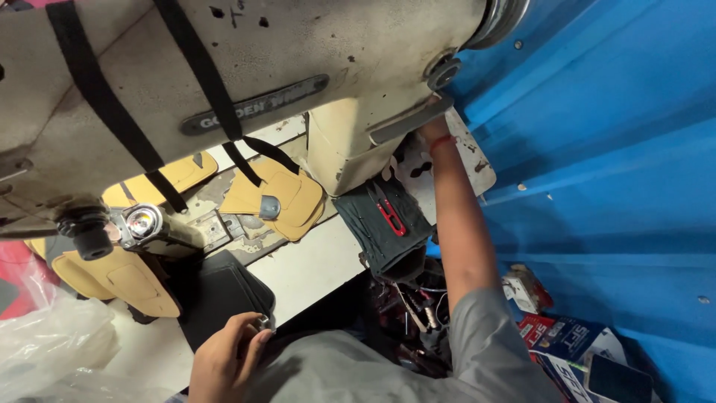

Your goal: The person operates a sewing machine to stitch yellow and black shoe parts. They guide the materials under the needle, cut threads with scissors, and handle the finished pieces. The person also adjusts the machine and handles a small metal component.

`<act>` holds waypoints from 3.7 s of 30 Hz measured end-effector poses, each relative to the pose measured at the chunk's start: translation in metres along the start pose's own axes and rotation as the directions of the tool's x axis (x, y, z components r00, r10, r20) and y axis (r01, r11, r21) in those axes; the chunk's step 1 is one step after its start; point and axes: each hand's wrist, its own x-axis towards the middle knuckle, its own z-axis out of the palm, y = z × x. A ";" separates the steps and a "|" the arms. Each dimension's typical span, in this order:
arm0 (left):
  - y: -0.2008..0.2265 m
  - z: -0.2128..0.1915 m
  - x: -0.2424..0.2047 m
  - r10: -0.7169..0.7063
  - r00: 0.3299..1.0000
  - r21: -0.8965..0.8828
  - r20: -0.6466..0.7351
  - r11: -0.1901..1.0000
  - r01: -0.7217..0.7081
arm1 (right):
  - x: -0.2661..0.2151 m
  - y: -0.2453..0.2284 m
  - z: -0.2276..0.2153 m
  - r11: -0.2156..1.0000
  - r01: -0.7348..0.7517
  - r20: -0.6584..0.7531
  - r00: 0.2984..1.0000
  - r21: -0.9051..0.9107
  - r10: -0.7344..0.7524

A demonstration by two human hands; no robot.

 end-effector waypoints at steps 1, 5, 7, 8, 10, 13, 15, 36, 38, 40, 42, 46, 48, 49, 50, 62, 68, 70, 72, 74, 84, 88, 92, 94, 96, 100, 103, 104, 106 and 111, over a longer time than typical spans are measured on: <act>0.002 0.001 0.000 -0.004 1.000 0.001 -0.006 1.000 0.004 | 0.005 0.015 0.001 1.000 0.004 0.006 1.000 0.003 -0.004; 0.017 -0.003 0.005 0.022 0.999 -0.029 -0.023 0.999 -0.022 | 0.015 0.036 0.001 0.981 0.018 0.151 0.987 0.192 -0.048; 0.028 -0.005 0.016 0.002 1.000 -0.025 -0.022 1.000 -0.002 | 0.013 0.038 0.002 0.998 0.002 0.185 0.983 0.065 -0.014; 0.033 -0.006 0.024 0.042 0.999 0.065 -0.028 0.997 -0.040 | 0.012 0.045 0.005 0.984 0.046 0.162 0.984 0.175 -0.075; 0.041 -0.004 0.037 0.069 0.997 0.150 -0.034 0.987 -0.063 | 0.007 0.042 0.010 0.956 0.086 0.148 0.980 0.282 -0.132; 0.042 0.004 0.067 0.263 0.965 0.312 -0.009 0.918 -0.247 | 0.005 0.018 0.003 0.857 -0.088 -0.012 0.994 0.508 0.109; 0.036 0.012 0.084 0.259 0.964 0.430 0.054 0.866 -0.257 | 0.004 0.007 -0.006 0.788 -0.085 -0.123 0.972 0.610 0.200; 0.049 0.076 0.137 0.132 0.787 -0.767 0.603 0.368 0.526 | -0.307 -0.364 0.043 0.941 0.294 0.449 0.827 0.169 -0.339; 0.045 0.084 0.140 0.140 0.779 -0.767 0.611 0.348 0.539 | -0.317 -0.325 0.042 0.959 0.262 0.450 0.847 0.108 -0.282; 0.041 0.091 0.135 0.144 0.772 -0.766 0.619 0.328 0.553 | -0.311 -0.316 0.037 0.973 0.225 0.450 0.865 0.050 -0.223; 0.037 0.097 0.127 0.290 0.937 -0.888 0.194 0.458 0.043 | -0.283 -0.336 0.029 0.779 -0.310 0.282 0.943 0.545 0.178; 0.064 0.084 0.087 0.508 0.782 -0.395 0.362 0.843 -0.365 | -0.213 -0.304 -0.008 0.347 -0.337 0.282 0.938 0.875 0.200; 0.069 0.089 0.060 0.681 0.499 -0.370 0.535 0.721 -0.586 | -0.172 -0.252 -0.037 0.221 -0.330 0.241 0.905 0.918 0.351; 0.072 0.083 0.060 0.680 0.501 -0.369 0.535 0.721 -0.586 | -0.145 -0.242 -0.044 0.221 -0.331 0.243 0.905 0.917 0.350; 0.075 0.077 0.060 0.670 0.444 -0.360 0.595 0.716 -0.598 | -0.118 -0.232 -0.050 0.361 -0.254 0.149 0.944 0.897 0.294; 0.051 0.018 0.050 0.321 0.837 -0.243 0.443 0.942 -0.233 | -0.013 -0.022 -0.061 0.526 0.534 0.351 0.841 -0.662 -0.411; 0.068 0.047 0.080 0.285 0.869 -0.083 0.405 0.958 -0.275 | 0.023 0.183 -0.051 0.815 0.346 0.208 0.937 -0.464 -0.280; 0.068 0.044 0.085 0.336 0.856 -0.069 0.393 0.939 -0.337 | 0.066 0.186 -0.075 0.580 0.478 0.345 0.878 -0.660 -0.331; 0.062 0.044 0.078 0.362 0.836 -0.096 0.411 0.930 -0.355 | 0.039 0.144 -0.082 0.155 0.681 0.613 0.719 -0.715 -0.328; 0.061 0.032 0.074 0.367 0.810 -0.124 0.458 0.928 -0.350 | -0.042 0.047 -0.106 0.457 0.625 0.504 0.781 -0.633 -0.370; 0.078 0.048 0.098 0.202 0.926 -0.185 0.318 0.972 -0.148 | 0.056 0.135 -0.057 0.905 -0.236 0.328 0.938 0.354 0.116; 0.083 0.051 0.102 0.254 0.933 -0.212 0.255 0.956 -0.203 | 0.030 0.168 -0.129 0.922 0.299 0.478 0.865 -0.245 -0.154; 0.086 0.067 0.109 0.284 0.926 -0.182 0.250 0.953 -0.243 | 0.022 0.015 -0.091 0.610 0.527 0.431 0.846 -0.592 -0.313; 0.087 0.067 0.105 0.303 0.913 -0.158 0.271 0.950 -0.269 | 0.023 0.030 -0.088 0.625 0.534 0.438 0.840 -0.569 -0.319; 0.085 0.061 0.103 0.552 0.759 -0.174 0.345 0.833 -0.526 | 0.046 0.042 -0.084 0.649 0.559 0.440 0.823 -0.516 -0.359; 0.084 0.042 0.081 0.734 0.601 -0.277 0.318 0.678 -0.681 | 0.027 -0.024 -0.077 0.921 0.348 0.310 0.907 -0.175 -0.284; 0.088 0.044 0.074 0.750 0.587 -0.341 0.305 0.661 -0.668 | 0.000 -0.009 -0.087 0.902 0.333 0.286 0.924 -0.274 -0.254; 0.089 0.042 0.074 0.748 0.578 -0.314 0.326 0.663 -0.680 | 0.001 -0.007 -0.088 0.877 0.333 0.262 0.932 -0.348 -0.250; 0.088 0.033 0.075 0.745 0.575 -0.275 0.339 0.663 -0.696 | 0.011 -0.002 -0.088 0.843 0.341 0.239 0.935 -0.415 -0.261; 0.062 0.017 0.059 0.590 0.737 -0.219 0.330 0.807 -0.548 | 0.005 -0.006 -0.060 0.720 0.343 0.226 0.939 -0.603 -0.258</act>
